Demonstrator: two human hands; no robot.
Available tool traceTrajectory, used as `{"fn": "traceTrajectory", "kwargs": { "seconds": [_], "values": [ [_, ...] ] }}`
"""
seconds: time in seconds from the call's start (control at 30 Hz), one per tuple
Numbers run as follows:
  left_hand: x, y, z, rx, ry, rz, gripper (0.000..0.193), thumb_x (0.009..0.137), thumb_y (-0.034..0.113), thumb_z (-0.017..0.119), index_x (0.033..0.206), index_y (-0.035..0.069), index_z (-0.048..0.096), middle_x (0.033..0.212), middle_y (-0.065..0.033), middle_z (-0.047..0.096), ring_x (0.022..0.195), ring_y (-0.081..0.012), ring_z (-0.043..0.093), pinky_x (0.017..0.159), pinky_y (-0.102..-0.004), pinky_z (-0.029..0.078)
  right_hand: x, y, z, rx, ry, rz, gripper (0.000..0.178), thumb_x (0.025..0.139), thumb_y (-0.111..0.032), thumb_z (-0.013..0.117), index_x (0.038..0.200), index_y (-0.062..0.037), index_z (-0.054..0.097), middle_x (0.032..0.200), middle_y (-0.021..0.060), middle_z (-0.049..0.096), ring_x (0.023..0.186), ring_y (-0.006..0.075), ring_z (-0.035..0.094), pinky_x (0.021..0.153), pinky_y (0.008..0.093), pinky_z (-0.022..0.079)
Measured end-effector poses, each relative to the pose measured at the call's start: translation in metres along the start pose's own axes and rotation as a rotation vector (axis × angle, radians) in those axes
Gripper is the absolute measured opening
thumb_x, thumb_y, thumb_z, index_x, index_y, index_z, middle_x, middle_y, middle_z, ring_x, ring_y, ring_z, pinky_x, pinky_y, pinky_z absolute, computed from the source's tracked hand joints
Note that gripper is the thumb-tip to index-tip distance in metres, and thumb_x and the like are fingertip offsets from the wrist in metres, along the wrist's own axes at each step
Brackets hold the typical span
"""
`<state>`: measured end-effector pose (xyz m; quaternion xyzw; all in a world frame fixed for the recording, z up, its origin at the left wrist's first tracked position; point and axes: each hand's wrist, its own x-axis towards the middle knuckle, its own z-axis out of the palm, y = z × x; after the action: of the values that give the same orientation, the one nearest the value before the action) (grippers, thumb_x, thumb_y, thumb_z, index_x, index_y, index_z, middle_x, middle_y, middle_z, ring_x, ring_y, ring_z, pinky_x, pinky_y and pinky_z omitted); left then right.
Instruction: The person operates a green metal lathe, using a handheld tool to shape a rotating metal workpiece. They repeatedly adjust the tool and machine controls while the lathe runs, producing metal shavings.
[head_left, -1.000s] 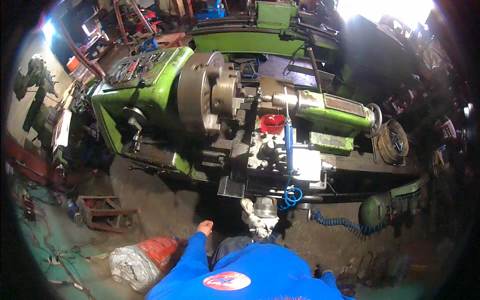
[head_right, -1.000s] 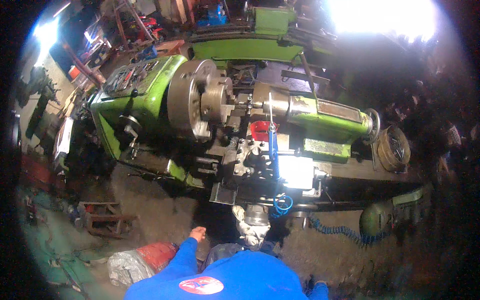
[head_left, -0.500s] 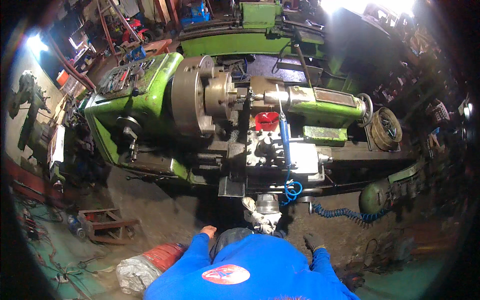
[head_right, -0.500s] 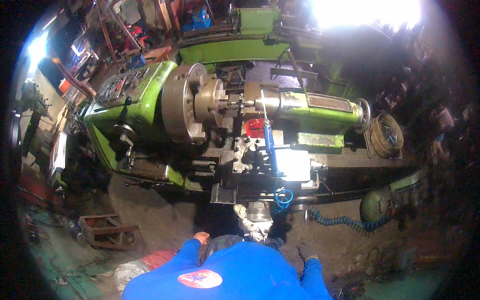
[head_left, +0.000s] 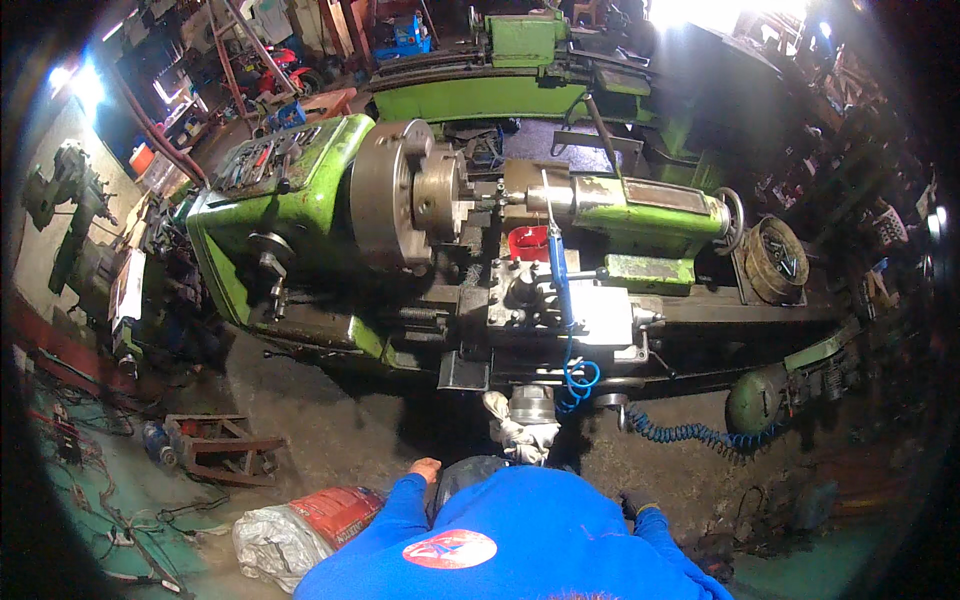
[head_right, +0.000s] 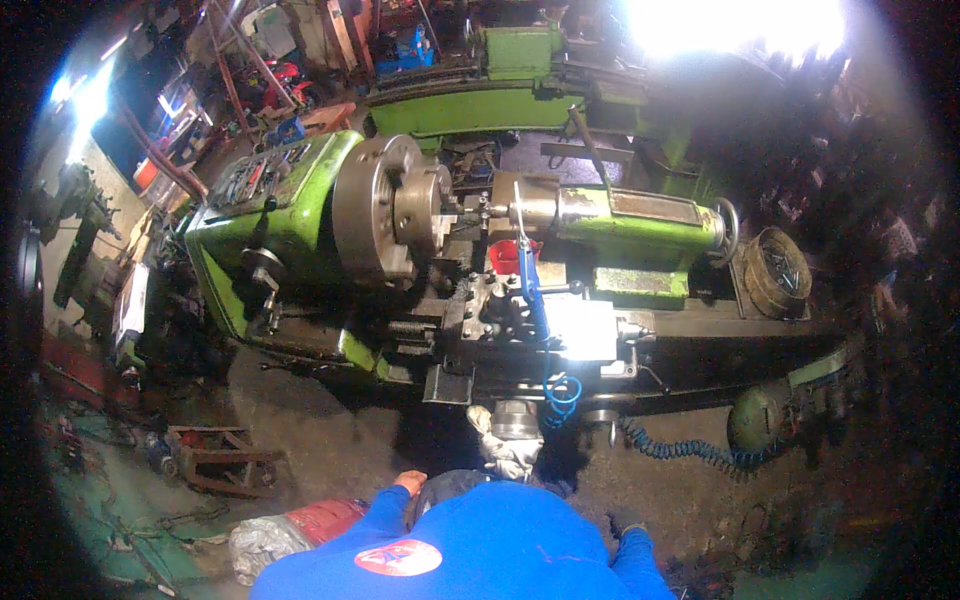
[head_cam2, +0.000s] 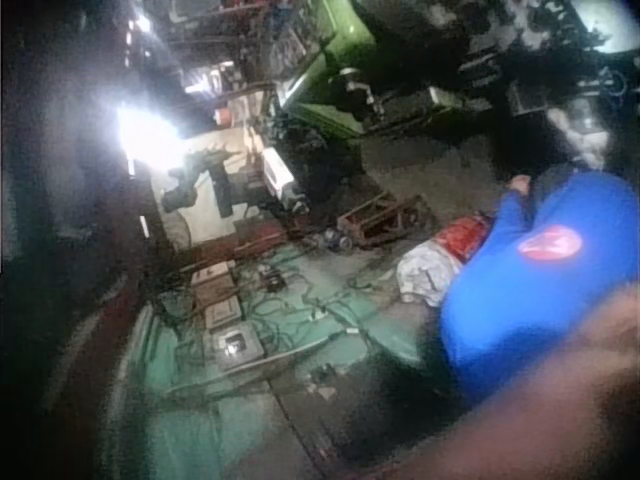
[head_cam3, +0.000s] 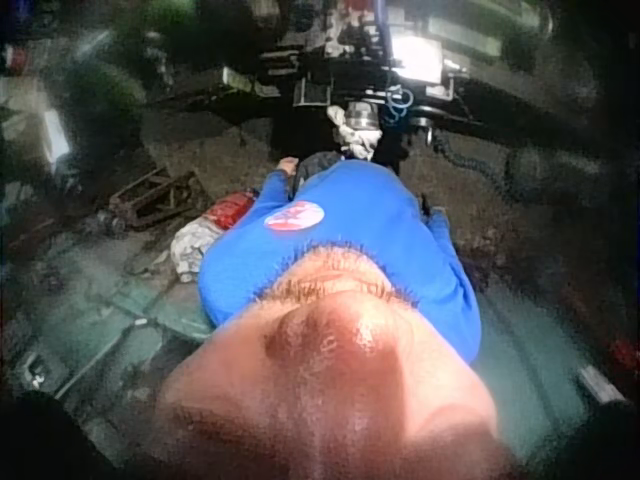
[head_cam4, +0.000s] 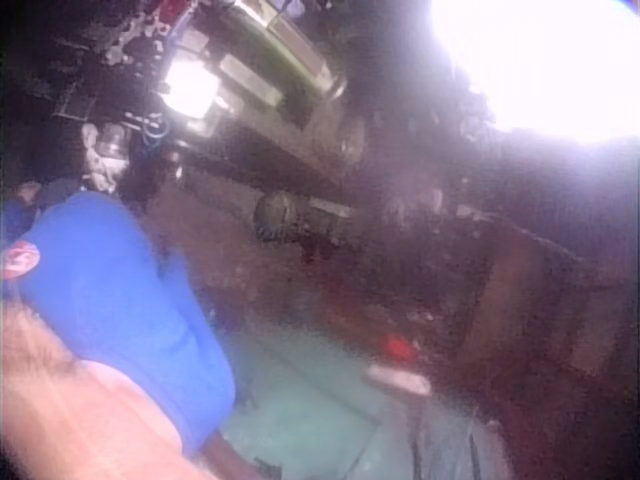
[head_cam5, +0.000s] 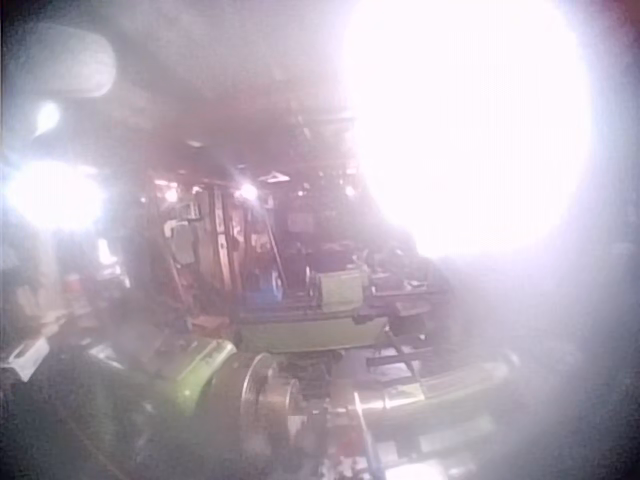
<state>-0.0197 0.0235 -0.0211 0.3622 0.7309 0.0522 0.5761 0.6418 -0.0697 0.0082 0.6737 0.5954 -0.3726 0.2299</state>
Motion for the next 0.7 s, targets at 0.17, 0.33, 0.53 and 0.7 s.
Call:
{"fn": "traceTrajectory", "kwargs": {
  "seconds": [0.17, 0.33, 0.53, 0.7],
  "values": [
    [0.013, 0.01, -0.014, 0.047, 0.052, 0.101, 0.038, 0.105, 0.038, 0.069, 0.124, 0.007, 0.076, 0.102, -0.0078, 0.077, 0.083, -0.0198, 0.072, 0.077, -0.0362, 0.06, 0.027, -0.032, -0.008, 0.286, 0.085, 0.109, 0.021, 0.099, -0.025, 0.067, 0.103, -0.0056, 0.073, 0.084, 0.0119, 0.074, 0.072, 0.0267, 0.072, 0.065, 0.0444, 0.058],
    [0.008, 0.02, -0.005, -0.012, 0.044, -0.034, 0.037, 0.104, 0.04, 0.07, 0.122, 0.008, 0.077, 0.1, -0.0068, 0.077, 0.077, -0.0194, 0.07, 0.073, -0.0364, 0.059, 0.027, -0.043, -0.038, 0.776, 0.168, 0.252, 0.026, 0.1, -0.029, 0.067, 0.093, -0.0042, 0.07, 0.074, 0.0103, 0.067, 0.061, 0.0242, 0.064, 0.057, 0.0423, 0.053],
    [0.014, 0.018, -0.019, -0.074, 0.017, -0.174, 0.043, 0.106, 0.049, 0.065, 0.127, 0.012, 0.073, 0.098, -0.0057, 0.076, 0.076, -0.0193, 0.071, 0.069, -0.038, 0.057, -0.002, -0.061, -0.059, 0.675, 0.149, 0.224, 0.03, 0.1, -0.033, 0.066, 0.092, -0.0039, 0.07, 0.072, 0.0101, 0.066, 0.058, 0.0239, 0.062, 0.055, 0.0415, 0.051],
    [0.053, 0.044, -0.056, -0.549, 0.056, -0.255, 0.07, 0.106, 0.062, 0.057, 0.154, 0.011, 0.052, 0.126, -0.0089, 0.07, 0.102, -0.0272, 0.072, 0.08, -0.0469, 0.059, -0.002, -0.018, -0.024, 0.615, 0.055, 0.321, 0.033, 0.1, -0.036, 0.066, 0.097, -0.0037, 0.072, 0.078, 0.0117, 0.07, 0.064, 0.0243, 0.066, 0.058, 0.0406, 0.052]
  ]
}}
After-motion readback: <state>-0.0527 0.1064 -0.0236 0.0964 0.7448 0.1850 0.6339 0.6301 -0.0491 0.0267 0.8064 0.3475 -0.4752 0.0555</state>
